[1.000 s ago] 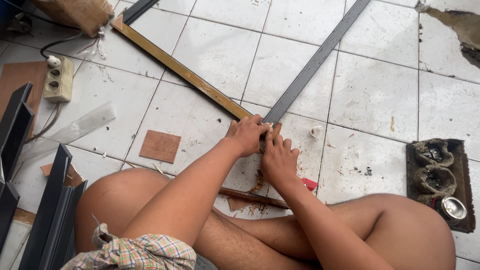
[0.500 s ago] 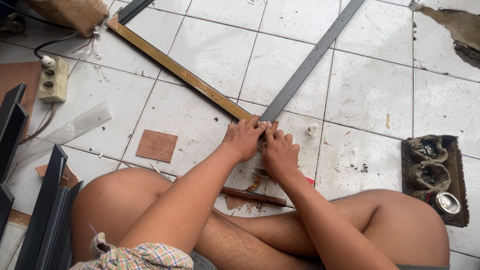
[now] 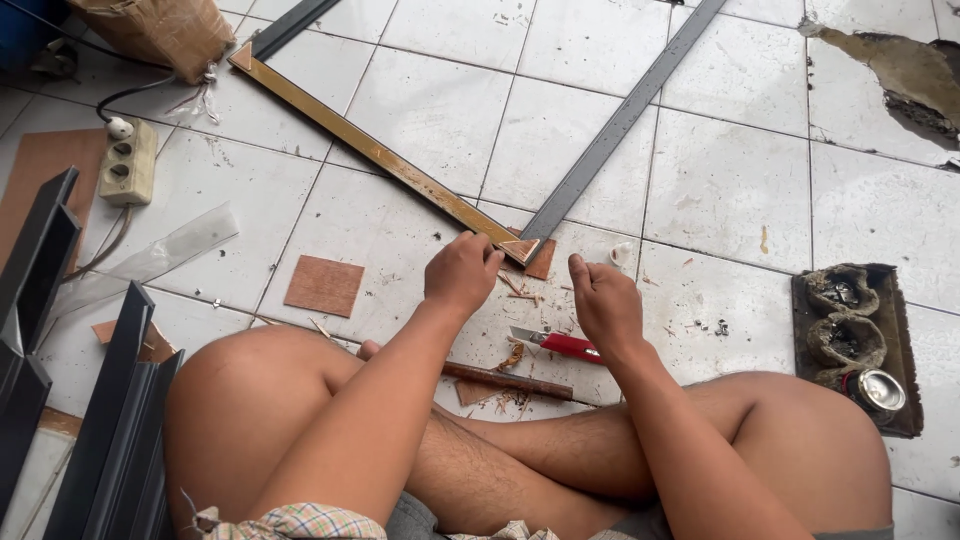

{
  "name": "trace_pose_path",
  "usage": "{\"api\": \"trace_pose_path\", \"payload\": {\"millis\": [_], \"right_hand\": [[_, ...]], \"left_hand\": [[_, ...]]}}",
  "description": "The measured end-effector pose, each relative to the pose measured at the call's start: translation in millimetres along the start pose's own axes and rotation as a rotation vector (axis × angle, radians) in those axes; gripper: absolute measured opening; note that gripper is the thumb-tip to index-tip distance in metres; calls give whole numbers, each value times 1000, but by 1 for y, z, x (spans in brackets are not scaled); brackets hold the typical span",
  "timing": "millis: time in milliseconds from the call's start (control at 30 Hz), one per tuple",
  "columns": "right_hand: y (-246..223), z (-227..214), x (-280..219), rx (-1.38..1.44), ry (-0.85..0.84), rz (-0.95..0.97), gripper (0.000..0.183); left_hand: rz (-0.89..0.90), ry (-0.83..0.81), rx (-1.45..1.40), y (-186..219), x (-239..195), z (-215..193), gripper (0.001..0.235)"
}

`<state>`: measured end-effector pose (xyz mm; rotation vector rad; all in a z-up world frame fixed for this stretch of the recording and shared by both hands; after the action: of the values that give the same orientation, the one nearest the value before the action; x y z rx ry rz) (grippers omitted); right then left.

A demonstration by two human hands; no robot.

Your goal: Reinforcing the corners of a picture frame by gluing and hammering small wooden blocks into the joints.

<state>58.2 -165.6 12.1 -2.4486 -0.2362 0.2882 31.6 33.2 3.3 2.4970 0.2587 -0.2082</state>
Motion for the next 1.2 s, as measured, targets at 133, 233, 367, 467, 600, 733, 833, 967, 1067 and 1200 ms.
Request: {"api": "trace_pose_path", "payload": {"millis": [133,233,367,467,600,733,833,967,1067,1200], "right_hand": [[-17,13,-2,-98,-7,-30,51],[-48,24,-6,-393,-103,-174,40],[-57,47,-3,-648,-230,-262,57],[-51,57,3,-730,-340,-207,61],[-54,56,-2,-716,-411,-173,65],[-47,53,0,-679,-423,-176,67],[-39,48,-1,-607,-360,-240,63],[-32,11,-15,-263,-76,-241,49],[-38,-20,-17,-35,11,-223,20],[-31,-55,-33,135,105,-233,41]], "left_hand": [[-36,15,-40,0,-12,-6,45],[74,-33,256,11,-11,9,34],[15,-273,401,7,-9,34,56],[-43,-355,381,10,-3,41,60],[-101,-433,384,9,1,46,63],[-112,-450,401,1,5,48,62],[-103,-399,342,-3,1,33,57],[-99,-101,226,10,-24,-22,23],[-84,-21,178,34,-46,-61,26],[-80,0,-13,45,-85,-90,49]]}}
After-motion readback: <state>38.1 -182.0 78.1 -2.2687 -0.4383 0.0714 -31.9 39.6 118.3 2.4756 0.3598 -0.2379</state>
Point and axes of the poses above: each hand's wrist, its own x-axis towards the middle knuckle, its own z-axis out of the palm, y = z × x, the point moved 7 cm from there along x, towards the middle knuckle, and after that the axes turned 8 degrees about -y, right-handed, at the moved point
